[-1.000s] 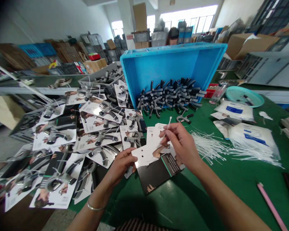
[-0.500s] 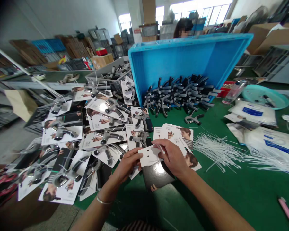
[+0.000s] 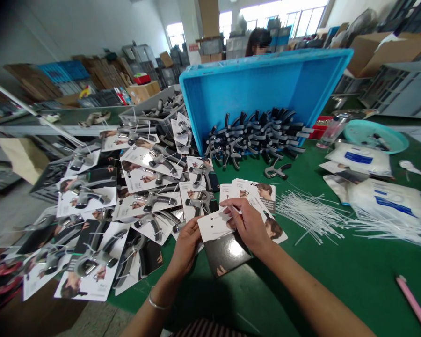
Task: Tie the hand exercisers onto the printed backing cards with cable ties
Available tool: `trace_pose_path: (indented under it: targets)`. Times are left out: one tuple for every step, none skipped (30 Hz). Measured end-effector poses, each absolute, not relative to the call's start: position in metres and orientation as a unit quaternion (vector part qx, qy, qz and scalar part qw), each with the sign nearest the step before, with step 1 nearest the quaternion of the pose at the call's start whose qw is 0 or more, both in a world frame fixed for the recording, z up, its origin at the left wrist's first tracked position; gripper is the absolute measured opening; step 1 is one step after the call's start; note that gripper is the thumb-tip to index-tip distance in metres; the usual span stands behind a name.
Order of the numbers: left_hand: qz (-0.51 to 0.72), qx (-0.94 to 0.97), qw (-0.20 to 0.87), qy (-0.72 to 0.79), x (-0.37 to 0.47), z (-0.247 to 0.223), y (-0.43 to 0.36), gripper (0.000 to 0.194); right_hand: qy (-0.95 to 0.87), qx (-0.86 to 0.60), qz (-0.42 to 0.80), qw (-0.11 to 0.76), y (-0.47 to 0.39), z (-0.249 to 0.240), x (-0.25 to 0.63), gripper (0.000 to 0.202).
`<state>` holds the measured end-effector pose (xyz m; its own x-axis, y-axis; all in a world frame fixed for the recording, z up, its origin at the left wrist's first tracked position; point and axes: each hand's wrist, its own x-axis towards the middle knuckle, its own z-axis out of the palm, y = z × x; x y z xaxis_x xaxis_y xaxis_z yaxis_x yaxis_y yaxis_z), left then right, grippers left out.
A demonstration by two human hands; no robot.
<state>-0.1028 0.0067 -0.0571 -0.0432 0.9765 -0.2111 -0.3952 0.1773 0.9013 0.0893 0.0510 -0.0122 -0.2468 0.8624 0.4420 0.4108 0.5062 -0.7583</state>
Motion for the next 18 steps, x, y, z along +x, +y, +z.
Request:
trace_pose_path:
  targets:
    - [0.561,0.318,0.613,0.457,-0.102,-0.058,0.006,0.032,-0.757,-0.417,0.257,0.433,0.051,-0.013,0.089,0.020]
    - [0.563,0.320,0.610,0.458,-0.101,-0.058,0.006,0.032,-0.770,-0.405,0.259,0.419,0.052,-0.014,0.088,0.020]
    - [0.564,0.323,0.605,0.460,-0.100,-0.059,0.006,0.032,-0.786,-0.391,0.261,0.401,0.054,-0.015,0.087,0.020]
    - [0.563,0.327,0.601,0.463,-0.099,-0.060,0.006,0.033,-0.804,-0.375,0.262,0.381,0.056,-0.015,0.085,0.020]
    - [0.563,0.333,0.596,0.466,-0.098,-0.060,0.006,0.033,-0.820,-0.358,0.263,0.362,0.057,-0.016,0.083,0.019]
    - [0.562,0.338,0.593,0.467,-0.098,-0.060,0.006,0.033,-0.833,-0.342,0.267,0.343,0.059,-0.016,0.082,0.019]
    - [0.561,0.343,0.591,0.468,-0.097,-0.061,0.006,0.034,-0.844,-0.328,0.274,0.325,0.061,-0.015,0.080,0.019]
    - [0.560,0.345,0.590,0.467,-0.097,-0.061,0.006,0.033,-0.850,-0.317,0.283,0.313,0.061,-0.014,0.079,0.019]
    - [0.559,0.345,0.591,0.467,-0.096,-0.062,0.006,0.033,-0.852,-0.308,0.293,0.306,0.061,-0.013,0.079,0.020]
    - [0.559,0.344,0.592,0.468,-0.096,-0.063,0.006,0.033,-0.848,-0.308,0.300,0.310,0.061,-0.012,0.079,0.021]
    - [0.558,0.343,0.591,0.470,-0.095,-0.064,0.006,0.033,-0.837,-0.318,0.302,0.326,0.059,-0.011,0.080,0.021]
    - [0.558,0.343,0.590,0.472,-0.095,-0.065,0.006,0.034,-0.820,-0.337,0.299,0.353,0.057,-0.010,0.082,0.021]
    - [0.558,0.345,0.587,0.474,-0.094,-0.067,0.006,0.034,-0.797,-0.361,0.290,0.387,0.055,-0.010,0.083,0.021]
    - [0.559,0.346,0.584,0.476,-0.094,-0.068,0.006,0.034,-0.774,-0.385,0.278,0.420,0.053,-0.009,0.085,0.021]
    - [0.559,0.347,0.582,0.478,-0.094,-0.069,0.006,0.034,-0.755,-0.402,0.265,0.445,0.051,-0.010,0.086,0.021]
    - [0.559,0.346,0.580,0.481,-0.094,-0.070,0.007,0.034,-0.747,-0.408,0.255,0.459,0.049,-0.010,0.087,0.022]
    - [0.559,0.342,0.580,0.484,-0.094,-0.071,0.008,0.033,-0.752,-0.402,0.249,0.460,0.048,-0.011,0.088,0.023]
    - [0.559,0.337,0.581,0.486,-0.094,-0.072,0.008,0.033,-0.766,-0.386,0.245,0.451,0.048,-0.012,0.088,0.024]
